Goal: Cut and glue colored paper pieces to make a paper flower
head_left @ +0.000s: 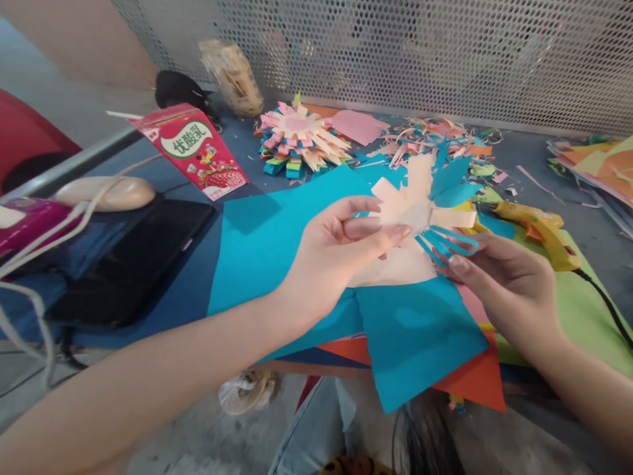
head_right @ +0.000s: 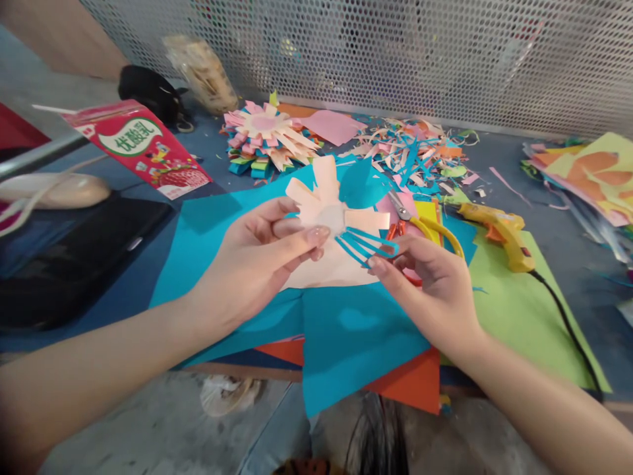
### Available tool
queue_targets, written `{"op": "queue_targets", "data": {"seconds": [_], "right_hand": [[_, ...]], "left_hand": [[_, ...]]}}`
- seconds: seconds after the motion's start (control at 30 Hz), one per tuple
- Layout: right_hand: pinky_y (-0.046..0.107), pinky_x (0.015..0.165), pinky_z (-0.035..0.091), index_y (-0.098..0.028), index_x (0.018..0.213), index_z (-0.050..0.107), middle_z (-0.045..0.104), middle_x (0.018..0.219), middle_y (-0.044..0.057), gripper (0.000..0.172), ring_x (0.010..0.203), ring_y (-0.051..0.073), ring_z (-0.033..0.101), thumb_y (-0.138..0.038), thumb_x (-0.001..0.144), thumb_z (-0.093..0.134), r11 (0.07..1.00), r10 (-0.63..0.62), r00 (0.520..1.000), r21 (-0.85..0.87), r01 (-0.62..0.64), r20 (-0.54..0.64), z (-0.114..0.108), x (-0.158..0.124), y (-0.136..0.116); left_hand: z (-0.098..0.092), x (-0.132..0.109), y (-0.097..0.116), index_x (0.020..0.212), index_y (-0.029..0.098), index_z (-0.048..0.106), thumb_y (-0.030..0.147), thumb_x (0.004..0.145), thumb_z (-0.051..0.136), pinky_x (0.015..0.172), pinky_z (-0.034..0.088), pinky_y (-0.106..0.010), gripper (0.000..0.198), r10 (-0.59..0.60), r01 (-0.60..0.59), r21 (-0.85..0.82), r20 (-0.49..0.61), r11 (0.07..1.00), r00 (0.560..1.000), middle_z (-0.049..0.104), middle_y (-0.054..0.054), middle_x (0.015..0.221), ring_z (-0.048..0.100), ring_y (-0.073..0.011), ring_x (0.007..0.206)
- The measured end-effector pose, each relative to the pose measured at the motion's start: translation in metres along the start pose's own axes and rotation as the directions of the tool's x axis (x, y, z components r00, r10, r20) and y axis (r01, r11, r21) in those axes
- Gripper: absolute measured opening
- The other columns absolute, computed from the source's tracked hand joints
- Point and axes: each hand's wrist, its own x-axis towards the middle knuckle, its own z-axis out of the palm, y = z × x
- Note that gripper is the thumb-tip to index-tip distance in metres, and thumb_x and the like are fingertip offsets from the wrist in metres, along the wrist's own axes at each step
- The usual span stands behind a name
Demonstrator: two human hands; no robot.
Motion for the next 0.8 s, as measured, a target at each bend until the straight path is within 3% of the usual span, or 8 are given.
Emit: {"op": "queue_targets", "data": {"seconds": [0.1,0.33,0.5,0.63,0.8], "right_hand": [[0.02,0.049,0.045,-0.026,0.07,0.062,0.06,0.058,-0.006,0.009,0.05,0.009,0.056,-0.03,0.076,0.067,1.0,-0.013,1.0,0.023,0.013,-0.02,0.0005,-0.0007,-0.0001],[0.018,0.042,0.038,-0.023,0.06,0.055,0.05,0.047,-0.007,0.02,0.041,0.007,0.046,-0.032,0.071,0.069,0.992,-0.017,0.987,-0.128,-0.003,-0.16,0.0022,0.0003,-0.0052],[0.018,0.04,0.039,-0.022,0.061,0.056,0.058,0.054,-0.005,0.019,0.043,0.008,0.051,-0.033,0.071,0.068,0.994,0.084,0.987,-0.061,-0.094,-0.137,0.0025,0.0017,-0.0075],[0.017,0.038,0.037,-0.022,0.063,0.058,0.056,0.055,-0.005,0.018,0.043,0.006,0.048,-0.033,0.074,0.067,0.996,0.09,0.99,-0.003,-0.091,-0.11,0.0013,0.0019,-0.0073],[0.018,0.044,0.045,-0.021,0.067,0.063,0.06,0.062,-0.003,0.014,0.051,0.008,0.054,-0.032,0.068,0.072,0.983,0.157,0.986,0.089,-0.162,0.06,0.0009,0.0041,-0.0096]], "left_hand": [[-0.0003,0.0001,-0.0005,0.081,0.019,0.055,0.018,0.061,0.078,0.053,0.045,-0.018,0.03,0.008,-0.008,0.006,-0.013,1.0,1.0,0.065,0.008,0.059,0.059,-0.0069,0.052],[-0.0016,-0.0003,-0.0026,0.081,0.019,0.054,0.02,0.061,0.08,0.056,0.048,-0.017,0.033,0.033,-0.033,0.013,-0.006,0.999,0.999,0.061,0.01,0.053,0.063,-0.0077,0.055],[0.0006,-0.0007,-0.0025,0.08,0.018,0.054,0.019,0.058,0.08,0.054,0.048,-0.017,0.033,0.04,-0.04,0.027,-0.016,0.999,0.999,0.063,0.009,0.054,0.065,-0.0093,0.056],[0.0009,-0.0009,-0.0025,0.081,0.018,0.055,0.017,0.058,0.079,0.053,0.049,-0.018,0.033,0.043,-0.043,0.034,-0.017,0.999,0.999,0.064,0.009,0.056,0.063,-0.0083,0.053],[-0.0013,-0.0005,-0.0024,0.083,0.018,0.055,0.018,0.06,0.078,0.054,0.048,-0.018,0.032,0.052,-0.051,0.038,-0.027,0.998,0.998,0.059,0.01,0.052,0.061,-0.0074,0.052]]}}
